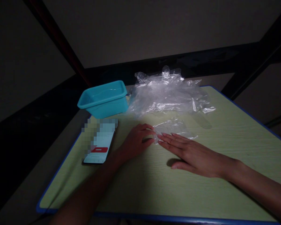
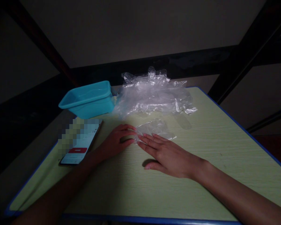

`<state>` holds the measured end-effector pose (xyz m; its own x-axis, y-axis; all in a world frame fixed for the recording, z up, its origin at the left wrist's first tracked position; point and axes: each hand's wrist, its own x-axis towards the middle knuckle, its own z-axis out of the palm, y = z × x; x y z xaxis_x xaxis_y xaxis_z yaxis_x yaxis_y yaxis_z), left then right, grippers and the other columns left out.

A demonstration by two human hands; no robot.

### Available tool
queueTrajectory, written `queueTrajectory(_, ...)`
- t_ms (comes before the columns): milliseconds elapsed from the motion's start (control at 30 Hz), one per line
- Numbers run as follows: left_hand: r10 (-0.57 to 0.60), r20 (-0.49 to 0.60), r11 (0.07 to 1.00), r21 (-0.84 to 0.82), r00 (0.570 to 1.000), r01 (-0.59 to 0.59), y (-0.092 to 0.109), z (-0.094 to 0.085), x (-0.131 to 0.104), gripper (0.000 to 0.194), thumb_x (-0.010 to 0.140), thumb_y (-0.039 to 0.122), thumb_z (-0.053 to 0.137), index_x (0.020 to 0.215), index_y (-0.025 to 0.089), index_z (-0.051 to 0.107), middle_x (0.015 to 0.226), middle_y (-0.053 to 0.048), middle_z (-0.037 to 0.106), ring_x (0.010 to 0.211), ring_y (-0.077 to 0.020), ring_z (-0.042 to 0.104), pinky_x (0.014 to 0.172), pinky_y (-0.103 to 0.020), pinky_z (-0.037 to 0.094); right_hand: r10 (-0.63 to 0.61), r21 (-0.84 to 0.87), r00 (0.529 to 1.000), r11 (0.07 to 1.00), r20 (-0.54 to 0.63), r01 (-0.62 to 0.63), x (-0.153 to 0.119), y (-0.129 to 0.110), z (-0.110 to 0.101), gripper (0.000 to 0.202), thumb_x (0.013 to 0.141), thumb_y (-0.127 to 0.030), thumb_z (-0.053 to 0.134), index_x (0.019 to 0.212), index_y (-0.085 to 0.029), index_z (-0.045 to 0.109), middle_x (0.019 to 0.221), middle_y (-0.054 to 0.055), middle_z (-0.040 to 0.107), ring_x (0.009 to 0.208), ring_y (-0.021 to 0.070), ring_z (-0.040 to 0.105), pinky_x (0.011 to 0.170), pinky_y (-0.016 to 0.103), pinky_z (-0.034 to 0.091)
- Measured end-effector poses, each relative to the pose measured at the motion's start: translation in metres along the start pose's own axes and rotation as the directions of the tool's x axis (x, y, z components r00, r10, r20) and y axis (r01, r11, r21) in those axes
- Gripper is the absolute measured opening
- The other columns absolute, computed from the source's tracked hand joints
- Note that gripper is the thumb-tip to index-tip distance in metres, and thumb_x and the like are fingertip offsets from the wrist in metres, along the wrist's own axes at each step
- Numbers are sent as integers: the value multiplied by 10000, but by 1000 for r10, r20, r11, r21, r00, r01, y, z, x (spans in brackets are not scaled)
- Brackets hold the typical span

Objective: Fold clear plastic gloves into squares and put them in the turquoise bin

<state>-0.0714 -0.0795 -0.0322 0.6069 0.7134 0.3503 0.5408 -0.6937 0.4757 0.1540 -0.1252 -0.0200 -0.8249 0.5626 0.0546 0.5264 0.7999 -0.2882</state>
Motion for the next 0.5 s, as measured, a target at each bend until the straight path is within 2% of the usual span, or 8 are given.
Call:
queueTrajectory(133, -10, 4, 1000, 7, 1000, 10, 1, 0, -1, 162, 765, 134, 570, 885, 170, 673, 1034, -61, 649, 969, -200, 573, 887, -361, 451, -7, 6, 1000, 1000, -26, 7, 0, 0, 2, 604, 907, -461, 403, 1398, -124, 303, 1463, 152, 224, 1351, 245, 209, 1093, 483, 219)
queueTrajectory(267, -14, 3, 1000, 4, 1000, 14, 2, -1, -1, 159, 773, 139, 568, 891, 163, 672, 1032, -67, 647, 973, -200, 571, 892, -359, 450, 14, -26, 1000, 1000, -4, -14, 1, -1, 1, 582, 909, -469, 391, 1385, -139, 340, 1463, 154, 226, 1346, 255, 213, 1086, 484, 232)
queueTrajectory(500, -7, -29, 999, 41, 1000, 8, 4, -1, -2, 185, 801, 161, 538, 940, 141, 659, 1034, -86, 637, 977, -204, 569, 882, -360, 456, 11, -43, 1000, 999, 11, -10, 0, -2, 1, 587, 916, -470, 370, 1387, -123, 335, 1465, 169, 209, 1346, 267, 207, 1080, 502, 227)
